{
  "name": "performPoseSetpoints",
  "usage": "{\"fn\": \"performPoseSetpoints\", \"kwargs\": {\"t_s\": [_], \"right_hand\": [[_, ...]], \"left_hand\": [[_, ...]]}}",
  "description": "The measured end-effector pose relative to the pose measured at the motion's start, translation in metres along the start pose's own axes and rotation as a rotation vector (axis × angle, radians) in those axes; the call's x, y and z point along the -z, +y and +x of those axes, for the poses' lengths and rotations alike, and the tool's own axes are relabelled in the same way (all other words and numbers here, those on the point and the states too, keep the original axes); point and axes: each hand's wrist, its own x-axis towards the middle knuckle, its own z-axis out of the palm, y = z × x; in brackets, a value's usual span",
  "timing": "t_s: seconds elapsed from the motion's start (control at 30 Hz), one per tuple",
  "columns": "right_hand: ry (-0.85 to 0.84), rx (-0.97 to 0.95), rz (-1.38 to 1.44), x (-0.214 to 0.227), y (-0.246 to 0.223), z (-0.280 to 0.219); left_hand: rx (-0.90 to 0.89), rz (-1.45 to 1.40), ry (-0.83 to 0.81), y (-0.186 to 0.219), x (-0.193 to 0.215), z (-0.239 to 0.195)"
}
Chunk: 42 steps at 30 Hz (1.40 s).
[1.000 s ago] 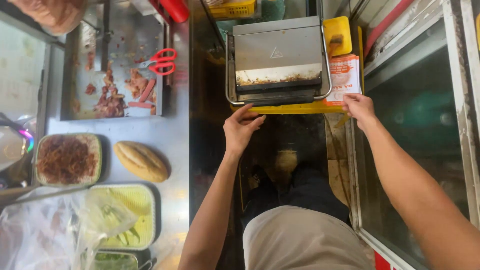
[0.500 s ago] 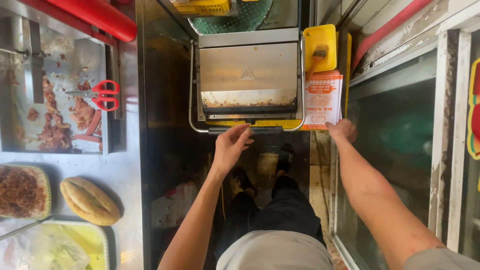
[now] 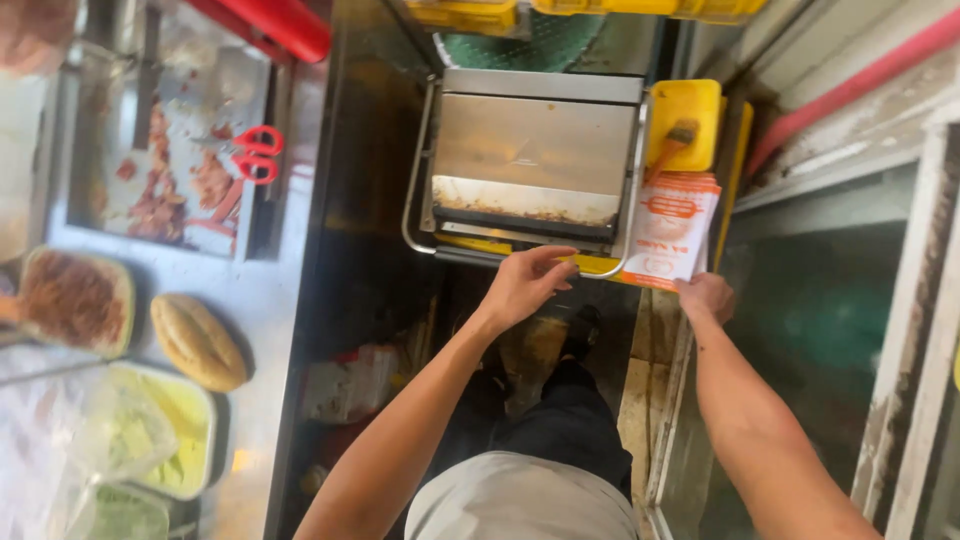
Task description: Prepare and toast Vietnamese banh mi sandwiches with various fillings.
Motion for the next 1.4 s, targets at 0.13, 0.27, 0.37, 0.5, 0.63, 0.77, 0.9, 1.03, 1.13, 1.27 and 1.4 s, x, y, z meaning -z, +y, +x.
{"fn": "performPoseSetpoints", "kwargs": {"t_s": [0.13, 0.27, 0.37, 0.5, 0.63, 0.77, 0.9, 1.03, 1.13, 1.27, 1.4], "right_hand": [[0.136, 0.09, -0.169, -0.003, 0.006, 0.012], [0.2, 0.144, -0.114, 0.034, -0.007, -0.009], [0.289, 0.373, 0.006, 0.068, -0.03, -0.022], [0.122, 0.642, 0.356, 0.133, -0.114, -0.135], [-0.176, 0.794, 0.778, 0.147, -0.133, -0.155], [-0.046, 0.789, 0.876, 0.173, -0.131, -0.272], [0.027, 0.748, 0.952, 0.176, -0.077, -0.371], [0.385, 0.86, 0.677, 0.185, -0.005, -0.473], [0.567, 0.814, 0.502, 0.179, 0.058, -0.518], [0.569, 0.751, 0.492, 0.175, 0.12, -0.579], [0.522, 0.825, 0.336, 0.163, 0.14, -0.599]], "left_hand": [[-0.088, 0.047, 0.108, 0.013, 0.017, -0.013], [-0.079, 0.097, 0.243, 0.02, 0.02, -0.032], [-0.134, 0.091, 0.283, 0.014, 0.01, -0.036], [-0.249, 0.296, 0.314, 0.016, -0.006, -0.047], [-0.648, 0.557, 0.392, 0.039, -0.029, -0.056], [-0.921, 0.532, 0.328, 0.037, -0.033, -0.078], [-0.926, 0.469, 0.171, 0.039, -0.027, -0.133], [-1.111, 0.357, -0.164, 0.053, -0.041, -0.198], [-1.062, 0.357, -0.425, 0.056, -0.069, -0.242], [-0.724, 0.435, -0.598, 0.046, -0.101, -0.28], [-0.253, 0.083, -0.898, 0.0, -0.092, -0.277]]}}
